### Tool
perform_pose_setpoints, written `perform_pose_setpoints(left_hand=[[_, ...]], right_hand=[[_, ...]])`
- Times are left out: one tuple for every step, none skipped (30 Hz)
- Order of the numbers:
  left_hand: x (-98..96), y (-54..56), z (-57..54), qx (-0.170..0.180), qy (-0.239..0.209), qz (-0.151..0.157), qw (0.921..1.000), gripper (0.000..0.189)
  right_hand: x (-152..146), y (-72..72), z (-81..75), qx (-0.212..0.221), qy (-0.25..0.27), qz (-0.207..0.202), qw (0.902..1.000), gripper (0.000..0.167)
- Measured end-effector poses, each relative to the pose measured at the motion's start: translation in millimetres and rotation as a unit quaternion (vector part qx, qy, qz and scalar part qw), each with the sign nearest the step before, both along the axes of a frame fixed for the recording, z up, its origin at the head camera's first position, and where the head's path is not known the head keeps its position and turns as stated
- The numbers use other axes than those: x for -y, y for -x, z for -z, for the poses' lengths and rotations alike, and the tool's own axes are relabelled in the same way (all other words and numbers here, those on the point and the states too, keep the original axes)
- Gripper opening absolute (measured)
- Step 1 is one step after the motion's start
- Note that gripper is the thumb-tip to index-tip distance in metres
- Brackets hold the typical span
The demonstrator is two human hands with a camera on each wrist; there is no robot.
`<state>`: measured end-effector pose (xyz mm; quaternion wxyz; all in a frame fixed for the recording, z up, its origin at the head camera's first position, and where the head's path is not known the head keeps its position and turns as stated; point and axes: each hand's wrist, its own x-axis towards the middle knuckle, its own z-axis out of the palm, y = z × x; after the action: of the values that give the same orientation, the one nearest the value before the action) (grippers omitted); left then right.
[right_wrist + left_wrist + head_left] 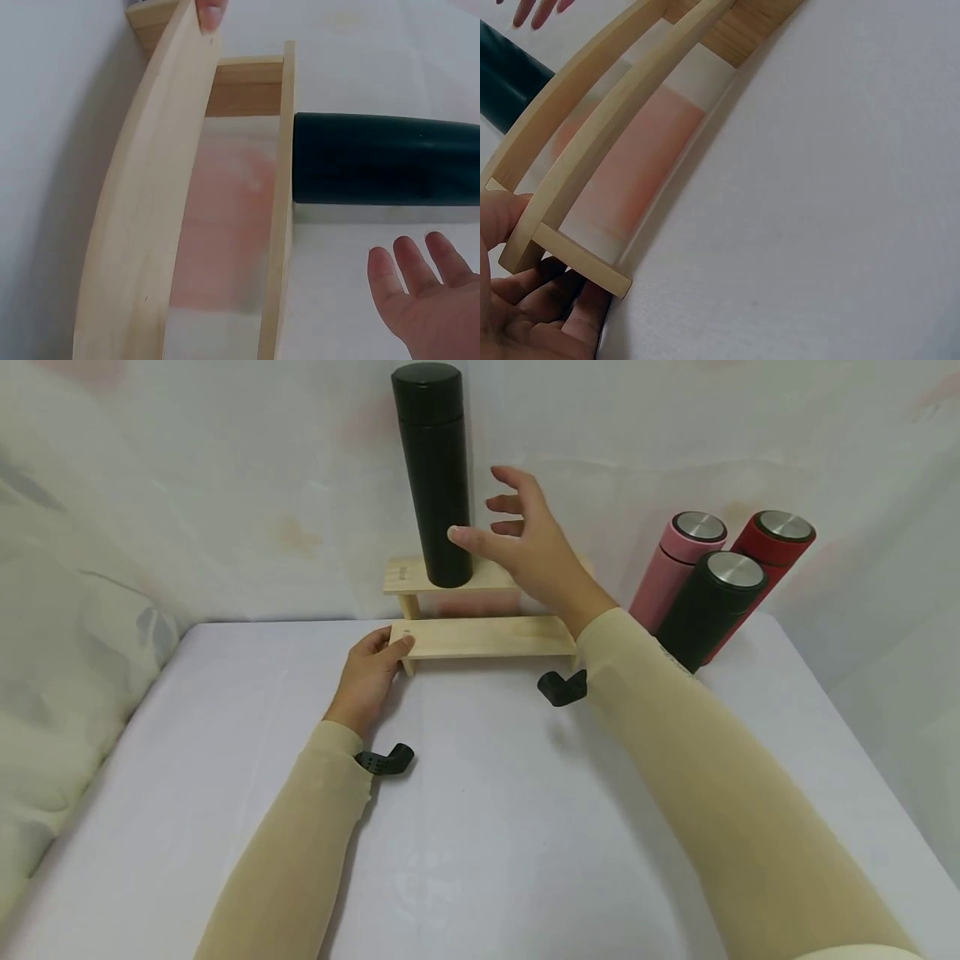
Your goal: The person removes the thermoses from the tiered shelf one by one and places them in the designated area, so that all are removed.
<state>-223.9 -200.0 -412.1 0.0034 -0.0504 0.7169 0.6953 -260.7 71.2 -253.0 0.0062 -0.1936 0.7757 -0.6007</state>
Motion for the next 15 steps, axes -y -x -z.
perform_pose_setpoints(left_hand=[[-0.5, 0.0, 0.3, -0.001, 0.000, -0.001, 1.0000, 0.065], [-0.9, -0.1, 0.6, -0.002, 0.000, -0.002, 1.0000, 0.064], [-1.5, 0.1, 0.9, -0.002, 0.000, -0.003, 1.0000, 0.064], [-2.4, 0.3, 1.0, -0.003, -0.002, -0.002, 1.0000, 0.063], [-3.2, 0.5, 0.9, -0.003, -0.001, -0.002, 1.0000, 0.063], [-3.9, 0.7, 0.7, -0.003, -0.002, -0.002, 1.0000, 0.062], [-4.4, 0.9, 0.5, -0.003, -0.005, -0.002, 1.0000, 0.061], [-5.1, 1.1, 0.2, -0.002, -0.008, -0.003, 1.0000, 0.061], [-5.7, 1.2, 0.2, -0.002, -0.009, -0.004, 0.9999, 0.061], [-6.3, 1.1, 0.0, -0.001, -0.011, -0.004, 0.9999, 0.062], [-6.6, 0.9, 0.0, 0.000, -0.011, -0.005, 0.9999, 0.062], [-7.1, 0.6, 0.1, 0.000, -0.013, -0.007, 0.9999, 0.062], [-7.4, 0.3, 0.1, 0.000, -0.015, -0.007, 0.9999, 0.062], [-7.8, -0.3, 0.0, 0.001, -0.014, -0.007, 0.9999, 0.062], [-7.8, -0.4, 0.5, 0.000, -0.013, -0.005, 0.9999, 0.063]], right_hand=[[2, 1.1, -0.8, 0.002, 0.000, 0.000, 1.0000, 0.100], [3, 1.9, -1.4, 0.003, -0.001, 0.000, 1.0000, 0.100], [5, 2.8, -1.9, 0.005, -0.002, 0.000, 1.0000, 0.100], [6, 3.5, -2.3, 0.007, -0.003, -0.001, 1.0000, 0.100], [8, 4.5, -2.7, 0.009, -0.003, -0.002, 1.0000, 0.100], [10, 5.6, -3.1, 0.009, -0.004, -0.003, 1.0000, 0.100], [11, 6.8, -3.4, 0.007, -0.004, -0.003, 1.0000, 0.100], [13, 7.9, -3.8, 0.005, -0.006, -0.001, 1.0000, 0.101], [15, 9.1, -4.6, 0.006, -0.004, -0.001, 1.0000, 0.101], [16, 10.4, -5.4, 0.008, -0.001, -0.001, 1.0000, 0.101], [18, 11.7, -6.2, 0.009, 0.003, -0.002, 1.0000, 0.101], [20, 12.9, -6.7, 0.009, 0.007, -0.002, 0.9999, 0.102], [22, 14.1, -6.9, 0.009, 0.011, -0.003, 0.9999, 0.102], [23, 15.1, -7.0, 0.011, 0.016, -0.004, 0.9998, 0.102], [24, 16.1, -7.0, 0.016, 0.023, -0.006, 0.9996, 0.102]])
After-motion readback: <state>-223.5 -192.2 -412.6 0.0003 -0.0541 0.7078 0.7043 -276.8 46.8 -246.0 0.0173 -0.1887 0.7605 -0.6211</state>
